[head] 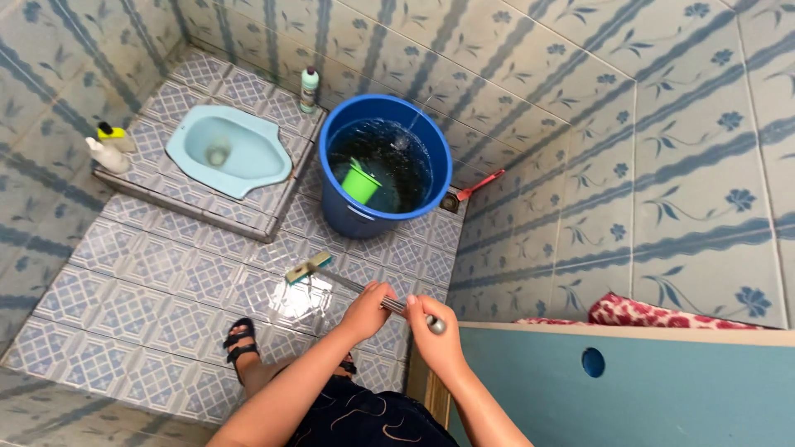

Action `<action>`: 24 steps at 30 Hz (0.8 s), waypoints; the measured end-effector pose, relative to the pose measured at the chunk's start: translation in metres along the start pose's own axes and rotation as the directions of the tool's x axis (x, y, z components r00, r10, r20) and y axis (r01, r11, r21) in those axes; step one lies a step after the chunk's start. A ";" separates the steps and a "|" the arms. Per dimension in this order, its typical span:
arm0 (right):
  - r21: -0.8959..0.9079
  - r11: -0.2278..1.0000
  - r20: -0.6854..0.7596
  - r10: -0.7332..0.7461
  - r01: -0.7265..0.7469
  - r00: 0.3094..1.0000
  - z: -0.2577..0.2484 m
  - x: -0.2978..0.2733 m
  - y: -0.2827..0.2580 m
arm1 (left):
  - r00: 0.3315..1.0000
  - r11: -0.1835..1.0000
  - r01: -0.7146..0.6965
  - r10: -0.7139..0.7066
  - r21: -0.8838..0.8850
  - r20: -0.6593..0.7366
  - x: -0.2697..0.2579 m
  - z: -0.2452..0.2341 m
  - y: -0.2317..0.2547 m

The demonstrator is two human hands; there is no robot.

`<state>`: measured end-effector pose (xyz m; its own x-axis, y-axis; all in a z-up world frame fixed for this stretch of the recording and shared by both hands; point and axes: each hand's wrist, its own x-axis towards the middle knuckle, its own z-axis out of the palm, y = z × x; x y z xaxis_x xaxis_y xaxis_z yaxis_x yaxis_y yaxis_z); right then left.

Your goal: Cleaning a bathroom floor and around a squat toilet using a brush and water.

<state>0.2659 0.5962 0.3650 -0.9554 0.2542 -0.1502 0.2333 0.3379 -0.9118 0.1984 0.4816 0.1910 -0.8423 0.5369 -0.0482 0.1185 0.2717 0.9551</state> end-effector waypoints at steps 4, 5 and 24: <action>-0.006 0.993 -0.039 -0.118 0.118 0.992 -0.011 -0.028 0.023 | 0.992 0.992 -0.126 0.126 -0.027 -0.009 -0.005 0.042 -0.031; -0.024 0.991 -0.042 -0.130 0.130 0.991 -0.010 -0.034 0.033 | 0.998 0.998 -0.069 0.069 -0.009 0.007 -0.008 0.047 -0.037; 0.046 0.952 0.068 -0.306 0.303 0.950 0.026 -0.039 0.055 | 0.994 0.983 0.109 -0.108 0.146 -0.009 -0.021 0.031 -0.087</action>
<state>0.3117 0.5815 0.3106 -0.9910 0.0765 0.1100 -0.0758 0.3569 -0.9311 0.2225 0.4716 0.1003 -0.8550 0.4968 -0.1488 0.1020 0.4423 0.8910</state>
